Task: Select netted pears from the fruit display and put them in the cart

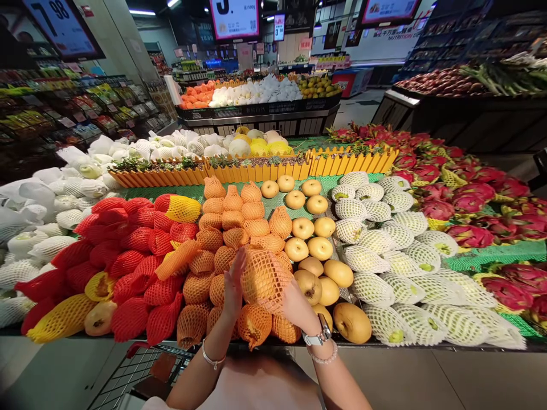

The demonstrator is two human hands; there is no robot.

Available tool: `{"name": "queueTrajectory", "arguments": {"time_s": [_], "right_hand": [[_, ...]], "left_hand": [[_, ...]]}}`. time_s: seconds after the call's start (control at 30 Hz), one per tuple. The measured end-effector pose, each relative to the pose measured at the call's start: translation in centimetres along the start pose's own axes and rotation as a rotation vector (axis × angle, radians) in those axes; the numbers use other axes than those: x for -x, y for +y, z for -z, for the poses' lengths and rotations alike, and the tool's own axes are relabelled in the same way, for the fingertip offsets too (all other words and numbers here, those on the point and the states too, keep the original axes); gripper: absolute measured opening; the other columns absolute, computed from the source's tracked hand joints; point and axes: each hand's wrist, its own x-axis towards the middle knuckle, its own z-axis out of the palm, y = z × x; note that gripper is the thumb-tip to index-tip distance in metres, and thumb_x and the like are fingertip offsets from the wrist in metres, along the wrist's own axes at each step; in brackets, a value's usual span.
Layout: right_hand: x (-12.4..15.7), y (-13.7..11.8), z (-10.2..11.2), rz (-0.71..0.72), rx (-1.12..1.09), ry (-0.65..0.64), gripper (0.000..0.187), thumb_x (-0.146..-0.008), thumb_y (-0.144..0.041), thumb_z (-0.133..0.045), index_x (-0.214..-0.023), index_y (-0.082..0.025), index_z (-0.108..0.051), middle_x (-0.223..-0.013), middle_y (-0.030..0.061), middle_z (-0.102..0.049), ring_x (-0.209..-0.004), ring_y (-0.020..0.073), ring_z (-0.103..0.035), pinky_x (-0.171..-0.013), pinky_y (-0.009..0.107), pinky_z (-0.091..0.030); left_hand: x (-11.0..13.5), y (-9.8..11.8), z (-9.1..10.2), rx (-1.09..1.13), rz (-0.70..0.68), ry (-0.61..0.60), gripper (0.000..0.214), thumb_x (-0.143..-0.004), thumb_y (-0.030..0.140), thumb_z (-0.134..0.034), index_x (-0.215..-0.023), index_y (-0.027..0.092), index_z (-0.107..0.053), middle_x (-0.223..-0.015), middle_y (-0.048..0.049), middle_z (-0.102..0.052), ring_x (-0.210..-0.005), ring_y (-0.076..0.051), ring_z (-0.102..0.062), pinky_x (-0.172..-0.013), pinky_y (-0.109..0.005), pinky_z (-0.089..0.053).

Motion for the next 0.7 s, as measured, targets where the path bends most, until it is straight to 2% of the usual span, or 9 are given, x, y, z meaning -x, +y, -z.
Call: {"name": "queueTrajectory", "arguments": {"time_s": [0.1, 0.17, 0.27, 0.33, 0.43, 0.5, 0.57, 0.63, 0.7], "right_hand": [[-0.2, -0.1, 0.1, 0.020, -0.003, -0.010, 0.054, -0.088, -0.040, -0.062, -0.140, -0.027, -0.056, -0.141, 0.0094, -0.061, -0.134, 0.0351, -0.055, -0.116, 0.051, -0.041], [-0.4, -0.5, 0.2, 0.022, 0.006, -0.032, 0.051, -0.087, -0.036, -0.064, -0.137, -0.028, -0.059, -0.139, 0.0085, -0.063, -0.131, 0.0353, -0.057, -0.115, 0.052, -0.043], [-0.7, -1.3, 0.4, 0.014, 0.020, -0.073, 0.042, -0.087, -0.031, -0.065, -0.129, -0.032, -0.065, -0.134, 0.0057, -0.067, -0.125, 0.0356, -0.061, -0.111, 0.052, -0.048], [-0.9, -1.9, 0.5, 0.015, 0.030, -0.102, 0.035, -0.088, -0.031, -0.064, -0.122, -0.031, -0.069, -0.130, 0.0049, -0.069, -0.120, 0.0358, -0.064, -0.109, 0.050, -0.050], [-1.3, -2.7, 0.7, 0.015, 0.047, -0.166, 0.026, -0.090, -0.031, -0.060, -0.111, -0.030, -0.074, -0.117, 0.0044, -0.074, -0.108, 0.0336, -0.069, -0.100, 0.047, -0.056], [-1.6, -3.1, 0.8, 0.030, 0.037, -0.209, 0.024, -0.091, -0.031, -0.058, -0.109, -0.030, -0.074, -0.114, 0.0032, -0.075, -0.105, 0.0316, -0.069, -0.097, 0.044, -0.057], [-1.9, -3.4, 0.7, 0.057, 0.016, -0.233, 0.026, -0.092, -0.032, -0.056, -0.110, -0.029, -0.073, -0.116, 0.0036, -0.075, -0.108, 0.0304, -0.068, -0.099, 0.042, -0.055], [-2.3, -3.7, 0.4, 0.063, -0.014, -0.239, 0.027, -0.093, -0.029, -0.054, -0.112, -0.027, -0.073, -0.117, 0.0049, -0.074, -0.110, 0.0286, -0.068, -0.101, 0.040, -0.053], [-2.8, -4.0, -0.2, 0.042, -0.050, -0.217, 0.026, -0.092, -0.025, -0.053, -0.109, -0.027, -0.074, -0.114, 0.0050, -0.075, -0.105, 0.0258, -0.069, -0.097, 0.036, -0.054]], "left_hand": [[-0.4, -0.5, 0.1, 0.115, -0.001, 0.313, 0.059, -0.096, 0.062, -0.039, -0.146, 0.032, -0.041, -0.143, -0.0124, -0.057, -0.129, -0.025, -0.059, -0.111, -0.050, -0.043], [-0.4, -0.2, 0.1, 0.165, 0.050, 0.381, 0.058, -0.096, 0.061, -0.037, -0.147, 0.033, -0.037, -0.142, -0.0138, -0.057, -0.123, -0.026, -0.062, -0.105, -0.050, -0.048], [0.4, 0.4, -0.4, 0.254, 0.178, 0.277, 0.064, -0.095, 0.067, -0.032, -0.147, 0.031, -0.040, -0.145, -0.0155, -0.054, -0.127, -0.030, -0.059, -0.105, -0.051, -0.048], [1.2, 0.7, -1.0, 0.268, 0.239, 0.193, 0.066, -0.092, 0.070, -0.035, -0.143, 0.029, -0.047, -0.144, -0.0136, -0.055, -0.132, -0.030, -0.056, -0.108, -0.048, -0.047], [2.4, 0.8, -1.6, 0.190, 0.202, 0.147, 0.062, -0.087, 0.068, -0.048, -0.131, 0.026, -0.059, -0.136, -0.0099, -0.062, -0.134, -0.028, -0.053, -0.112, -0.041, -0.044], [2.7, 0.8, -1.6, 0.103, 0.099, 0.173, 0.056, -0.085, 0.065, -0.053, -0.123, 0.024, -0.063, -0.128, -0.0092, -0.067, -0.131, -0.027, -0.054, -0.111, -0.039, -0.045], [2.7, 0.7, -1.5, 0.041, 0.015, 0.225, 0.051, -0.087, 0.062, -0.051, -0.118, 0.023, -0.065, -0.120, -0.0094, -0.070, -0.127, -0.027, -0.058, -0.108, -0.039, -0.048], [2.3, 0.5, -1.2, 0.038, 0.014, 0.287, 0.049, -0.090, 0.059, -0.047, -0.115, 0.022, -0.066, -0.115, -0.0095, -0.071, -0.122, -0.027, -0.061, -0.104, -0.040, -0.050], [1.6, 0.0, -1.0, 0.076, 0.072, 0.345, 0.049, -0.090, 0.059, -0.042, -0.114, 0.023, -0.066, -0.111, -0.0088, -0.072, -0.116, -0.026, -0.064, -0.100, -0.039, -0.053]]}}
